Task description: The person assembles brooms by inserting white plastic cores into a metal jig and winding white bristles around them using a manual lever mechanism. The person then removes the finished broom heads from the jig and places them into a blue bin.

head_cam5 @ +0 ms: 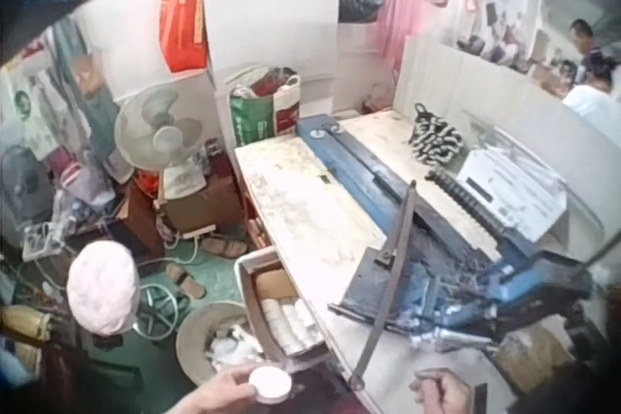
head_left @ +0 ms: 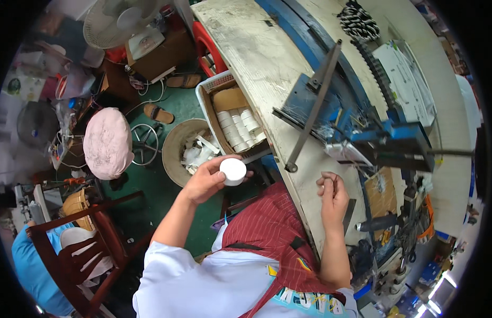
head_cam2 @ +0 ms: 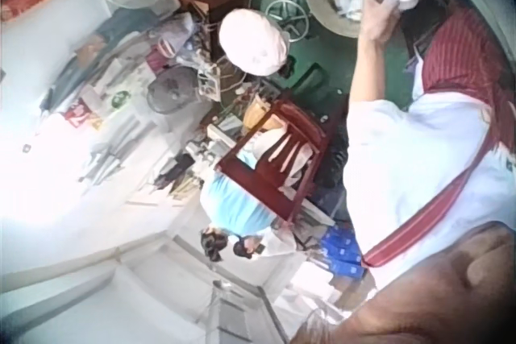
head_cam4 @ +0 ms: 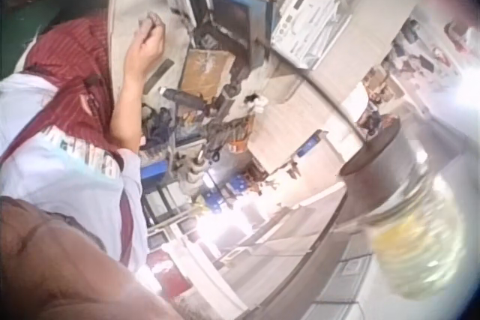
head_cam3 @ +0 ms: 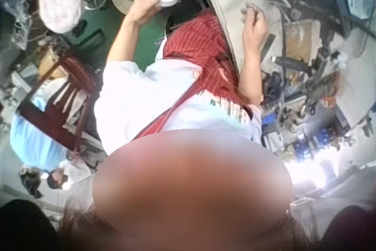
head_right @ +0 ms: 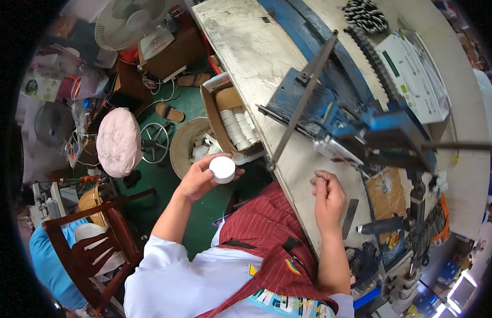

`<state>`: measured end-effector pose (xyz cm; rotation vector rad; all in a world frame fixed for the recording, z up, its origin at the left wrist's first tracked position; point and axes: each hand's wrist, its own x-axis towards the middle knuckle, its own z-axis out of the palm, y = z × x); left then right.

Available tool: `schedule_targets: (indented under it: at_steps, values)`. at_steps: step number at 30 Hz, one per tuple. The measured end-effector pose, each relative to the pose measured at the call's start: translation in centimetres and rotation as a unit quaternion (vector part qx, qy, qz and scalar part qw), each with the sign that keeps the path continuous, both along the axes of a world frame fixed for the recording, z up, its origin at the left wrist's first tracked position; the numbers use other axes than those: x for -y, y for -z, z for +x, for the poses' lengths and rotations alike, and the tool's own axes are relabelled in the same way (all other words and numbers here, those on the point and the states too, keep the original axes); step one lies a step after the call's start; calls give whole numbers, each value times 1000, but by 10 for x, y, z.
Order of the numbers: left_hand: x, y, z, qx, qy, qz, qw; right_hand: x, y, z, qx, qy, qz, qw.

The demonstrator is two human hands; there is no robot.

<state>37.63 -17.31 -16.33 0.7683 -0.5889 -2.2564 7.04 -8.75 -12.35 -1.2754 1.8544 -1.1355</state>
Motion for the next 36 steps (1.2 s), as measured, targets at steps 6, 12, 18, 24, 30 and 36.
schedule_targets:
  at_steps: [6,12,18,24,30,36]
  values:
    - [-32,-32,-39,150,72,-187,968,-37,-45,29,42,-119,74,989]
    - [-36,-66,-80,92,193,-326,921,-78,-61,26,336,-120,132,925]
    - [-39,-75,-96,128,220,-447,858,-98,-64,19,395,-115,171,895]
    - [-41,-81,-100,139,240,-513,812,-102,-65,18,430,-124,142,883]
    - [-40,-93,-103,173,287,-590,735,-104,-63,18,447,-126,140,874]
    - [-46,-93,-102,179,291,-612,714,-104,-57,22,472,-135,137,860]
